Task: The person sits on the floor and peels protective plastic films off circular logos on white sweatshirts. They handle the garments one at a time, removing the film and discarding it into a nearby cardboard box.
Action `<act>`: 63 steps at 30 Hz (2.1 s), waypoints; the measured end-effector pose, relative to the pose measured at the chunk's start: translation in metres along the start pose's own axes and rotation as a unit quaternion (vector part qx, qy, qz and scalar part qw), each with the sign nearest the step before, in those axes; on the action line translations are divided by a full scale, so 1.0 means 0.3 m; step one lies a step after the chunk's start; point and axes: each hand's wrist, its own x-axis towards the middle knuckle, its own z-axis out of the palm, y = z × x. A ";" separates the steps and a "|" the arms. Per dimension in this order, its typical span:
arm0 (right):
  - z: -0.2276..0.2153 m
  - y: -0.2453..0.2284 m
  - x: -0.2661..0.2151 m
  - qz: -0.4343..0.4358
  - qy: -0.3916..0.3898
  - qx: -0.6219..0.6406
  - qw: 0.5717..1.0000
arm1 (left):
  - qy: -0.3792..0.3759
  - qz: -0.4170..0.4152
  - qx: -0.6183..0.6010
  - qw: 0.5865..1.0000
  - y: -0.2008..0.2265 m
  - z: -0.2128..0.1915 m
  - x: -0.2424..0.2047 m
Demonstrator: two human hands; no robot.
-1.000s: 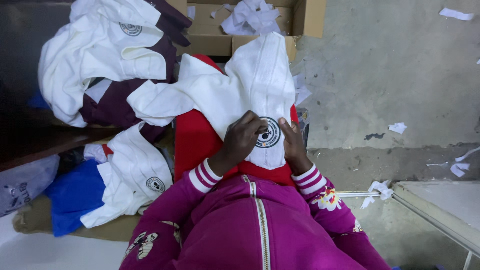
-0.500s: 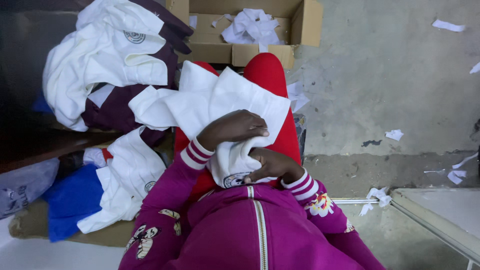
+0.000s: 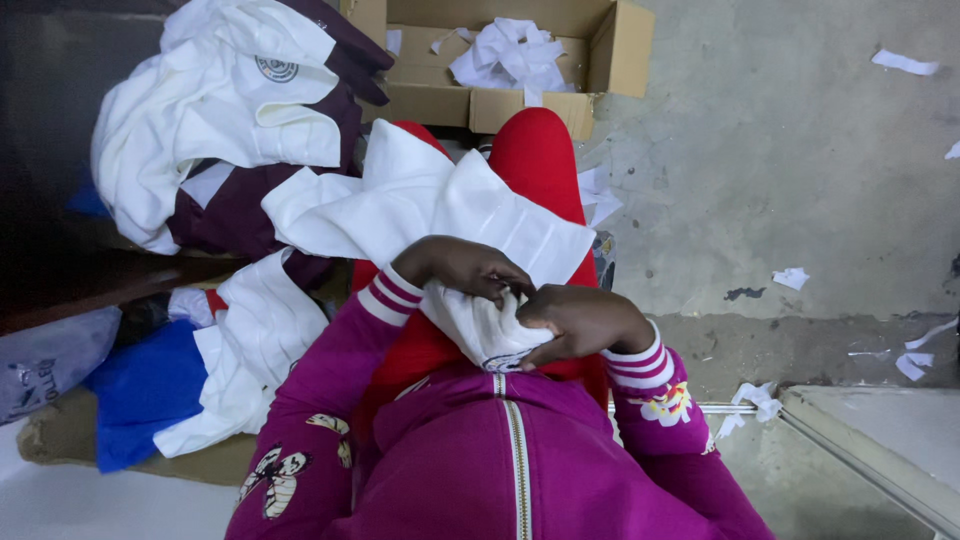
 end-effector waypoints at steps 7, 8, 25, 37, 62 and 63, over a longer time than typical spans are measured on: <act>-0.056 0.036 -0.095 0.226 0.279 -0.260 0.896 | 0.487 -0.122 0.389 0.773 0.347 0.041 -0.213; -0.080 0.039 -0.096 0.110 0.438 -0.362 0.815 | 0.474 -0.124 0.508 0.708 0.435 0.091 -0.201; 0.049 0.117 -0.195 0.202 0.563 -0.285 0.749 | 0.531 -0.066 0.138 0.833 0.190 0.166 0.023; 0.099 0.167 0.053 0.324 0.455 -0.350 0.752 | 0.574 -0.278 0.179 0.749 0.005 0.024 0.138; 0.060 0.322 -0.061 0.244 0.592 -0.044 0.767 | 0.541 0.032 -0.248 0.803 0.040 0.114 0.301; 0.090 0.286 -0.061 0.282 0.647 -0.009 0.709 | 0.580 -0.058 -0.177 0.793 -0.018 0.058 0.264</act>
